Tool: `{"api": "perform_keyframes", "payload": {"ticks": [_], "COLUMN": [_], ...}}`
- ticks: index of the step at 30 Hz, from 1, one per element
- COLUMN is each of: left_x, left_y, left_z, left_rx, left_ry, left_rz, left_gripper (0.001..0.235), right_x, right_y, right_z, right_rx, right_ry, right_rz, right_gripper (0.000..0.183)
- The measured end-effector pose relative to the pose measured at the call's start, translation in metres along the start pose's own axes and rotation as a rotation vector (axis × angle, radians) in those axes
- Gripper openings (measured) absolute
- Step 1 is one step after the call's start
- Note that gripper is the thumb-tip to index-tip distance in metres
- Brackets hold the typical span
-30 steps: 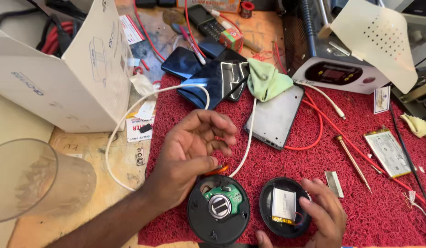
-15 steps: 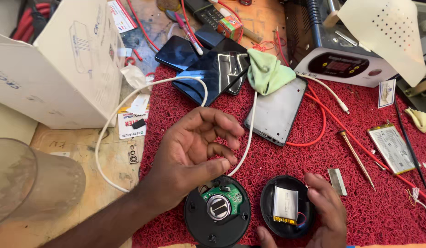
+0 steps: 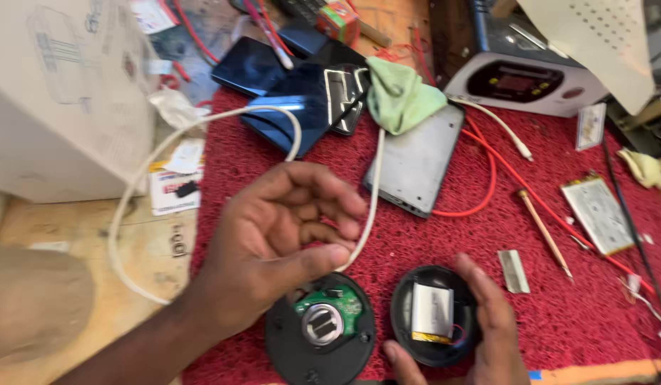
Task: The person disassembles a small, round, black electronic device with an orange carabiner. They pry open the casing to reveal the internal circuit board and battery, then separate the two halves. The person handles the internal components and reassembles the device.
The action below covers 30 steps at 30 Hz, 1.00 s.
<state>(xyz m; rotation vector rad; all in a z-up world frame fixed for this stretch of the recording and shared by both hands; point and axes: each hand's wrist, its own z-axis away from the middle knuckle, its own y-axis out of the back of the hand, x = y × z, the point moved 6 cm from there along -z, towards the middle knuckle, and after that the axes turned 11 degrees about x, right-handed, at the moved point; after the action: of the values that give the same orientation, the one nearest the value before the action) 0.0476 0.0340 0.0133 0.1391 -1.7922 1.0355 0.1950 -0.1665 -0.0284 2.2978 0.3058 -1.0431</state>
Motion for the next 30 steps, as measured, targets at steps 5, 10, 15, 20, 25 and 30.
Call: {"api": "perform_keyframes", "payload": {"ticks": [5, 10, 15, 20, 25, 30], "left_x": [-0.001, -0.002, -0.002, -0.003, -0.006, -0.009], "left_y": [0.002, 0.002, 0.003, 0.002, 0.003, 0.004], "left_z": [-0.002, -0.002, -0.003, -0.003, -0.004, -0.005], "left_rx": [0.024, 0.028, 0.039, 0.053, 0.055, 0.053], "left_ry": [0.000, 0.000, -0.035, -0.038, -0.023, -0.011], "left_rz": [-0.043, -0.021, -0.060, -0.099, -0.111, -0.152], "left_gripper": [0.043, 0.042, 0.048, 0.051, 0.049, 0.048], "right_x": [-0.002, 0.006, 0.011, 0.016, 0.015, 0.014], "right_y": [0.000, 0.005, 0.022, 0.030, 0.026, 0.026], "right_z": [0.003, 0.006, 0.006, 0.013, 0.013, 0.011], "right_rx": [0.024, 0.015, -0.012, -0.006, -0.005, -0.010], "right_ry": [-0.035, -0.106, -0.041, -0.092, -0.115, -0.168], "right_rz": [0.016, 0.021, -0.057, -0.120, -0.157, -0.093], "right_gripper": [0.113, 0.120, 0.139, 0.141, 0.138, 0.135]}}
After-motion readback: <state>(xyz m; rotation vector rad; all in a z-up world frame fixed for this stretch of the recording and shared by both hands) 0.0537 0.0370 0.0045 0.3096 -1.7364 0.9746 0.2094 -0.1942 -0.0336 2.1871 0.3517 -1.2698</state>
